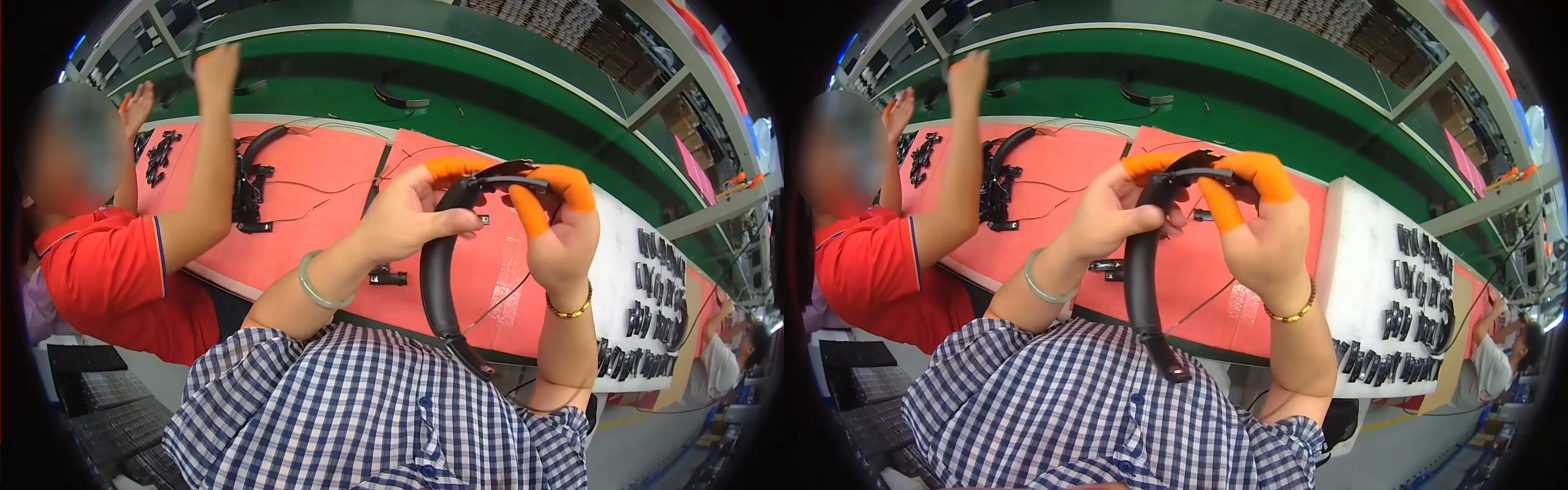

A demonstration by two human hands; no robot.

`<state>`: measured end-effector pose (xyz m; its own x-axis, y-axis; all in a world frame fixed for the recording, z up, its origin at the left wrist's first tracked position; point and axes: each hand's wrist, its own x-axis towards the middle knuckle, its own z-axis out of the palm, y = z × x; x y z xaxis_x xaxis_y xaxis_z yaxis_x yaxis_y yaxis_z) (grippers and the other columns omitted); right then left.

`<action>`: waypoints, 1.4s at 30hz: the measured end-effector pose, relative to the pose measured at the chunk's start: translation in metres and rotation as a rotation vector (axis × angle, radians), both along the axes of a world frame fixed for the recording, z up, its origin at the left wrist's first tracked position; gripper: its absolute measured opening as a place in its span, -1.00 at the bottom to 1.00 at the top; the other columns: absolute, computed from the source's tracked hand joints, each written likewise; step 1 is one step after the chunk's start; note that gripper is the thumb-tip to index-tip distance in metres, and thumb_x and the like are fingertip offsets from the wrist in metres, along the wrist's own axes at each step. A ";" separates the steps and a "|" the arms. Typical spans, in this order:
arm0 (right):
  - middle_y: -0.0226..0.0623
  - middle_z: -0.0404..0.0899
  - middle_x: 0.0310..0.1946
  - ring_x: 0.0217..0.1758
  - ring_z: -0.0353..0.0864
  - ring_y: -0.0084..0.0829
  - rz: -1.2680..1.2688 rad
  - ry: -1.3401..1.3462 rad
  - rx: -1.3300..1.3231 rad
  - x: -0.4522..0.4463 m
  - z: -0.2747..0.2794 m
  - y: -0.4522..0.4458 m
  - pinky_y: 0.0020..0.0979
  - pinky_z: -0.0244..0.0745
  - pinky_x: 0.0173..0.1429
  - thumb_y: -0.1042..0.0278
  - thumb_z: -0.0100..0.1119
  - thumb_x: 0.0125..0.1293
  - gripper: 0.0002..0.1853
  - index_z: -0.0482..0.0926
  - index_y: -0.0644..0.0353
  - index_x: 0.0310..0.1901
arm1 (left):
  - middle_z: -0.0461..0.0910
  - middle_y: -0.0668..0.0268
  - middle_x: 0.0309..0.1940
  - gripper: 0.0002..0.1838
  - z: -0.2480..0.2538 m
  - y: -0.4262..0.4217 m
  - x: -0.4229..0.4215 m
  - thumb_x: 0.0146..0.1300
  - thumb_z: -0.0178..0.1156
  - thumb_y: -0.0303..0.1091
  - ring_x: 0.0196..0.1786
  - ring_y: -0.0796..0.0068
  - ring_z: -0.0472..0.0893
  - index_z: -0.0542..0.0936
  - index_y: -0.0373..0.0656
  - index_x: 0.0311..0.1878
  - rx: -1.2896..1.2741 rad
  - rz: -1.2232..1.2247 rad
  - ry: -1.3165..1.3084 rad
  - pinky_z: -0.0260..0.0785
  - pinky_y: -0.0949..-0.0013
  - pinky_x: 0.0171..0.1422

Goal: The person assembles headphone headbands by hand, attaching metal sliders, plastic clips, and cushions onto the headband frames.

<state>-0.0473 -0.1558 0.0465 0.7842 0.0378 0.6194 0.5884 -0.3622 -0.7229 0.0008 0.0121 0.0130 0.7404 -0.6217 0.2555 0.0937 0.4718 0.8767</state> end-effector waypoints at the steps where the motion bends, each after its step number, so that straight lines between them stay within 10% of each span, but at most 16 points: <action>1: -0.25 0.55 -0.38 -0.31 0.59 -0.49 -0.018 0.095 0.149 0.000 0.002 0.004 -0.54 0.49 -0.17 0.66 0.12 0.06 -0.83 0.44 0.36 -0.27 | 0.47 0.15 -0.18 -0.60 0.001 0.000 0.000 0.15 0.13 -0.46 -0.20 0.42 0.56 0.31 -0.32 0.05 0.005 -0.003 0.006 0.51 0.38 -0.15; 20: -0.12 0.46 -0.23 -0.20 0.56 -0.32 0.262 0.069 0.622 0.017 -0.044 0.007 -0.35 0.63 -0.20 0.57 -0.06 0.24 -0.87 0.33 0.32 -0.17 | 0.49 0.26 -0.30 -0.81 -0.014 -0.013 0.003 0.17 0.04 -0.54 -0.36 0.47 0.59 0.38 -0.28 -0.13 -0.032 0.294 -0.029 0.49 0.52 -0.34; 25: -0.14 0.48 -0.24 -0.18 0.57 -0.26 0.173 0.188 0.686 0.012 -0.048 0.009 -0.34 0.63 -0.23 0.58 -0.05 0.23 -0.87 0.32 0.32 -0.18 | 0.54 0.25 -0.31 -0.85 -0.008 0.003 0.007 0.10 0.11 -0.62 -0.24 0.58 0.54 0.50 -0.33 -0.23 0.483 0.439 -0.478 0.44 0.53 -0.17; 29: -0.14 0.49 -0.25 -0.19 0.57 -0.27 0.169 0.166 0.726 0.015 -0.042 0.014 -0.34 0.64 -0.27 0.59 -0.06 0.23 -0.86 0.32 0.32 -0.17 | 0.55 0.27 -0.31 -0.85 -0.016 0.003 0.008 0.08 0.13 -0.63 -0.25 0.57 0.54 0.50 -0.33 -0.24 0.322 0.339 -0.179 0.43 0.53 -0.12; 34: -0.11 0.51 -0.28 -0.27 0.57 -0.35 0.152 0.165 0.338 0.009 -0.013 0.005 -0.46 0.53 -0.18 0.64 -0.04 0.20 -0.88 0.35 0.35 -0.21 | 0.55 0.28 -0.36 -0.86 -0.013 0.000 0.003 0.04 0.16 -0.63 -0.32 0.59 0.56 0.54 -0.30 -0.28 0.040 0.357 -0.099 0.42 0.57 -0.23; 37: -0.09 0.51 -0.28 -0.28 0.56 -0.35 0.063 0.015 0.042 -0.001 -0.003 0.004 -0.47 0.50 -0.14 0.74 0.01 0.11 -0.83 0.37 0.35 -0.25 | 0.53 0.24 -0.23 -0.83 -0.007 0.003 0.004 -0.04 0.20 -0.64 -0.34 0.45 0.57 0.56 -0.26 -0.32 0.187 0.583 -0.624 0.43 0.50 -0.24; 42: 0.02 0.55 -0.30 -0.37 0.60 -0.28 0.015 -0.294 -0.300 -0.010 -0.003 -0.004 -0.44 0.54 -0.27 0.77 0.09 0.01 -0.81 0.38 0.33 -0.34 | 0.51 0.17 -0.24 -0.83 -0.003 0.005 0.002 -0.10 0.22 -0.67 -0.35 0.36 0.59 0.57 -0.26 -0.37 0.217 0.582 -0.777 0.46 0.46 -0.26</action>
<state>-0.0577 -0.1593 0.0439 0.5739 0.2603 0.7765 0.7605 -0.5212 -0.3874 0.0025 0.0167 0.0101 0.6204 -0.3053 0.7224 -0.7383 0.0837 0.6693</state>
